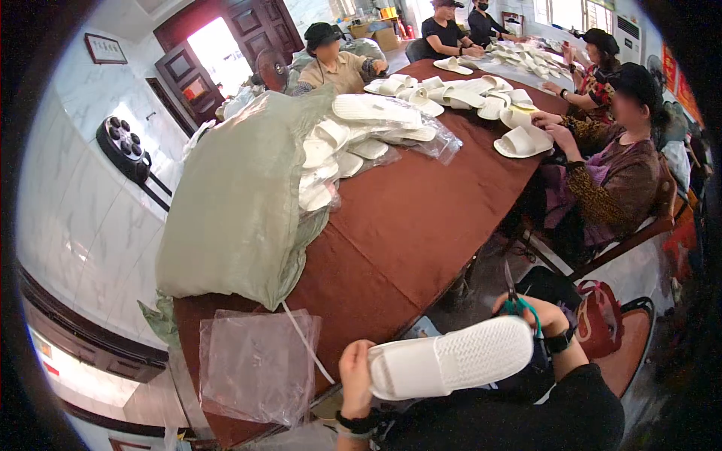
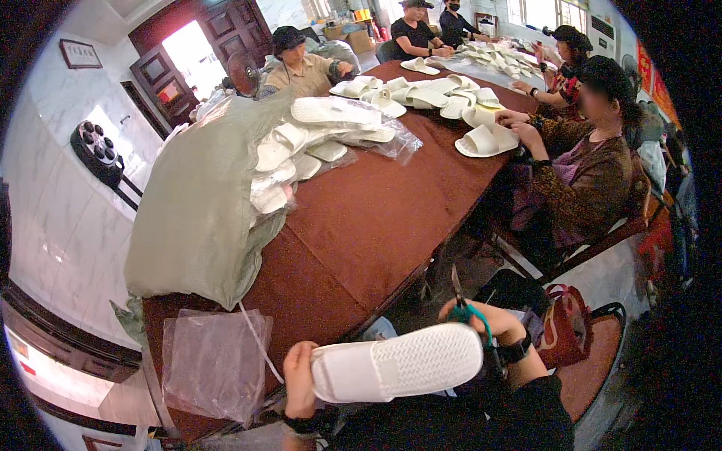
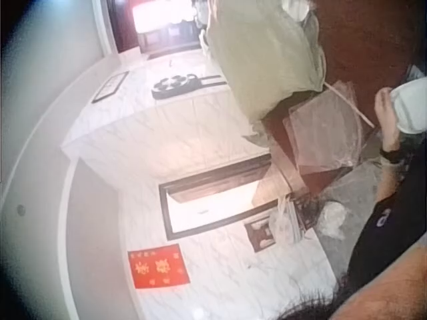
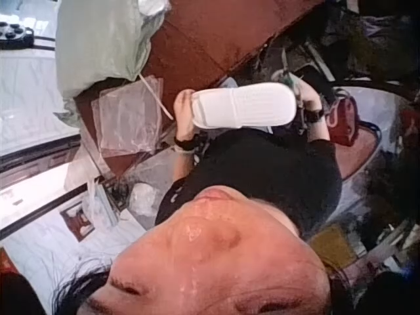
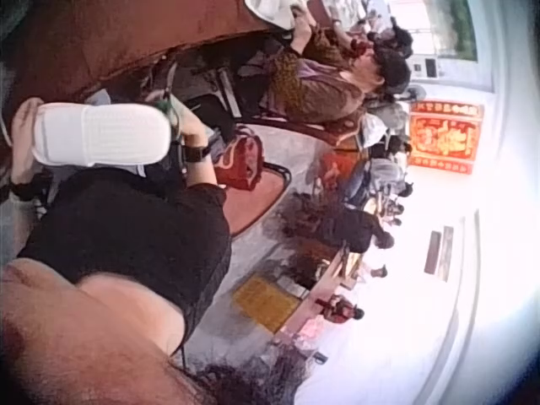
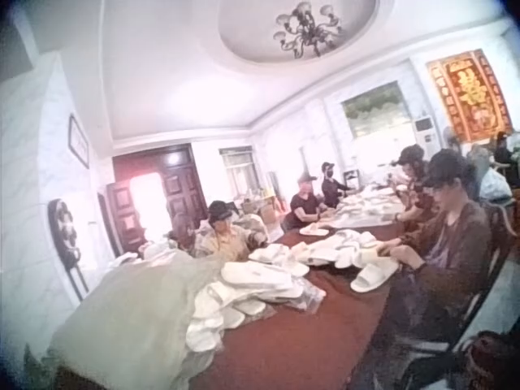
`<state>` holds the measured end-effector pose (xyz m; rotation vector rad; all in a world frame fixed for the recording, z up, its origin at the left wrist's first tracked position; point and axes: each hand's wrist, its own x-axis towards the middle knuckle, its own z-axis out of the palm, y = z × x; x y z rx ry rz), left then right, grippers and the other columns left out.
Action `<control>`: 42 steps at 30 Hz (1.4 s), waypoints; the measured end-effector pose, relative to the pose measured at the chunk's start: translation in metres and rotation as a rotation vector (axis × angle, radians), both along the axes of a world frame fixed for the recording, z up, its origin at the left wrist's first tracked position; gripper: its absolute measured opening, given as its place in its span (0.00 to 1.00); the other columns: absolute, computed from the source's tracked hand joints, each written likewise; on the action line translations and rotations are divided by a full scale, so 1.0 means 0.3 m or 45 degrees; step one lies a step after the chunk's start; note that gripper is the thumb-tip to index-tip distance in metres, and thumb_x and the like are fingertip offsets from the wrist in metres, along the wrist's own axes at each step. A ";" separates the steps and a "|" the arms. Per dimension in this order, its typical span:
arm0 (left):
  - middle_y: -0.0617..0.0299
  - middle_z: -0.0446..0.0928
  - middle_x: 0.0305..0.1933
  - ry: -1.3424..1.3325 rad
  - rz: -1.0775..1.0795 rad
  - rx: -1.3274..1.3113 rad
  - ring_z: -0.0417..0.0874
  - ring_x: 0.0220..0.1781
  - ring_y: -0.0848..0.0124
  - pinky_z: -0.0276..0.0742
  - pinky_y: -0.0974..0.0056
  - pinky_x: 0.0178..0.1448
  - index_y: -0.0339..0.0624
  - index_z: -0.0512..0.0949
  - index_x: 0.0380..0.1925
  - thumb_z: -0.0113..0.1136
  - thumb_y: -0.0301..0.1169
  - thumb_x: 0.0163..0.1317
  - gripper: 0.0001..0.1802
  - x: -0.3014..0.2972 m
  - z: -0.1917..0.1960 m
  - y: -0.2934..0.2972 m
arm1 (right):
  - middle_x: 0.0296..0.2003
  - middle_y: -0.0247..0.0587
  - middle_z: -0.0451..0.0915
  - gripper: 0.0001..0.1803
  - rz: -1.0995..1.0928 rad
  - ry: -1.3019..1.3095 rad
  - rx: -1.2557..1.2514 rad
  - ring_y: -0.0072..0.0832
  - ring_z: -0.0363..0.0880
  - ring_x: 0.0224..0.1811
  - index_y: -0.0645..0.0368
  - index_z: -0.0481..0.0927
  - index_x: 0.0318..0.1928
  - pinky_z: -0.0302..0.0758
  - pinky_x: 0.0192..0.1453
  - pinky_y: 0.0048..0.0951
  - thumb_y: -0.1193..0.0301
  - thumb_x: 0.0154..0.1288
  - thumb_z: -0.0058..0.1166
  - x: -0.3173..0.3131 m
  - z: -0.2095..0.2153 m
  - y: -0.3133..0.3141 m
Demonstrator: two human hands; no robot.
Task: Pack slippers into plastic bags and trim excess thread or tags.
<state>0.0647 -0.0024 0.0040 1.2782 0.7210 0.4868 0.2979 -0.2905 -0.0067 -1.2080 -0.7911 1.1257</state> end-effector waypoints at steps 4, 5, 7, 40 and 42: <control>0.65 0.76 0.30 0.033 0.028 0.203 0.73 0.33 0.79 0.69 0.74 0.40 0.34 0.75 0.32 0.48 0.29 0.67 0.10 0.024 0.047 0.046 | 0.52 0.46 0.71 0.50 0.231 -0.103 -0.114 0.31 0.69 0.55 0.69 0.63 0.59 0.66 0.58 0.29 0.48 0.44 0.69 -0.009 0.014 0.021; 0.65 0.76 0.30 0.039 0.034 0.210 0.73 0.33 0.79 0.69 0.74 0.40 0.34 0.75 0.32 0.48 0.29 0.67 0.10 0.031 0.055 0.052 | 0.52 0.46 0.71 0.48 0.217 -0.108 -0.165 0.30 0.69 0.55 0.70 0.62 0.59 0.66 0.58 0.29 0.54 0.45 0.71 -0.032 0.045 0.051; 0.63 0.75 0.33 0.054 0.047 0.235 0.74 0.35 0.77 0.69 0.73 0.42 0.33 0.75 0.35 0.45 0.32 0.69 0.13 0.045 0.069 0.046 | 0.50 0.44 0.74 0.40 0.130 -0.111 -0.248 0.28 0.71 0.52 0.67 0.65 0.58 0.68 0.57 0.28 0.66 0.47 0.71 -0.053 0.026 0.075; 0.48 0.76 0.46 1.269 0.454 2.113 0.76 0.48 0.62 0.69 0.64 0.51 0.36 0.74 0.46 0.56 0.33 0.61 0.16 -0.529 0.132 0.170 | 0.34 0.42 0.78 0.12 -1.040 0.718 0.144 0.30 0.75 0.30 0.66 0.73 0.39 0.69 0.29 0.34 0.75 0.54 0.57 0.481 0.175 1.853; 0.48 0.69 0.55 1.420 0.377 1.837 0.69 0.56 0.55 0.62 0.50 0.57 0.41 0.70 0.53 0.55 0.38 0.60 0.22 -0.571 0.000 0.198 | 0.34 0.43 0.77 0.11 -0.971 0.275 0.137 0.34 0.76 0.33 0.64 0.73 0.40 0.71 0.31 0.37 0.78 0.54 0.54 0.579 0.127 1.738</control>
